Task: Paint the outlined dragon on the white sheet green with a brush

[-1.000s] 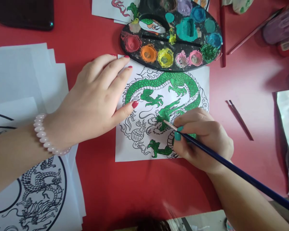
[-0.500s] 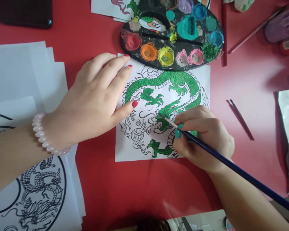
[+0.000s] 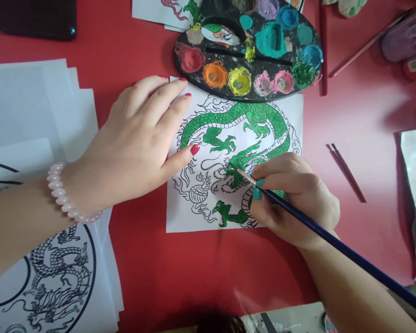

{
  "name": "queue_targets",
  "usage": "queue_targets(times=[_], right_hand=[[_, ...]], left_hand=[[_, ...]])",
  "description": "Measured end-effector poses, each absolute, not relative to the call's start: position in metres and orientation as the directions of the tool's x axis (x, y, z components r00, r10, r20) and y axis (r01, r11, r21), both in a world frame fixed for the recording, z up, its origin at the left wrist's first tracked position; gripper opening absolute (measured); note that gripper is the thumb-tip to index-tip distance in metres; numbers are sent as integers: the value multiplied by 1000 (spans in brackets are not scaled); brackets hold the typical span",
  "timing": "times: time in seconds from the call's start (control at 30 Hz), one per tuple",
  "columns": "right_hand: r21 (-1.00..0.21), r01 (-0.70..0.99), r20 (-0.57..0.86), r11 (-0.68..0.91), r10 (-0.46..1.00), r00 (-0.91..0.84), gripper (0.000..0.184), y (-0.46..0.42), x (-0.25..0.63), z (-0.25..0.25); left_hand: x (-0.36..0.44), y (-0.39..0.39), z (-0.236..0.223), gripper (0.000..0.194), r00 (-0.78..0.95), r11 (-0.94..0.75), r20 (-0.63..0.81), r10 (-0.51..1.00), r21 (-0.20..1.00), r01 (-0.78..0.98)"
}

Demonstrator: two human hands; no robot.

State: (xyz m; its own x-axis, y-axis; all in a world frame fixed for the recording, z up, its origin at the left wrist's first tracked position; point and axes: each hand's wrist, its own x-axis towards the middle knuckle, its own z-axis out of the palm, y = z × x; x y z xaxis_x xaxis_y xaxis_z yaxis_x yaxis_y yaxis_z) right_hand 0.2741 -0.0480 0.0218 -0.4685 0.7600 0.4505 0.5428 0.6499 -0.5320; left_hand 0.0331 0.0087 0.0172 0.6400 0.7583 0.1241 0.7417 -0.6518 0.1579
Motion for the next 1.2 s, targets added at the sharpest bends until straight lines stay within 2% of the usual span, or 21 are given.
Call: queue_targets(times=[0.17, 0.83, 1.07, 1.2], right_hand=[[-509, 581, 411, 635, 772, -484, 28, -49, 275, 22], [-526, 562, 421, 638, 770, -479, 26, -47, 274, 21], [-557, 550, 403, 622, 782, -476, 26, -48, 275, 21], [-602, 513, 452, 612, 791, -414, 28, -46, 276, 21]], left_hand=[[33, 8, 18, 60, 626, -632, 94, 774, 174, 755], [33, 8, 18, 59, 620, -626, 97, 779, 173, 760], [33, 8, 17, 60, 635, -645, 113, 764, 171, 745], [33, 8, 18, 62, 634, -642, 102, 766, 176, 747]])
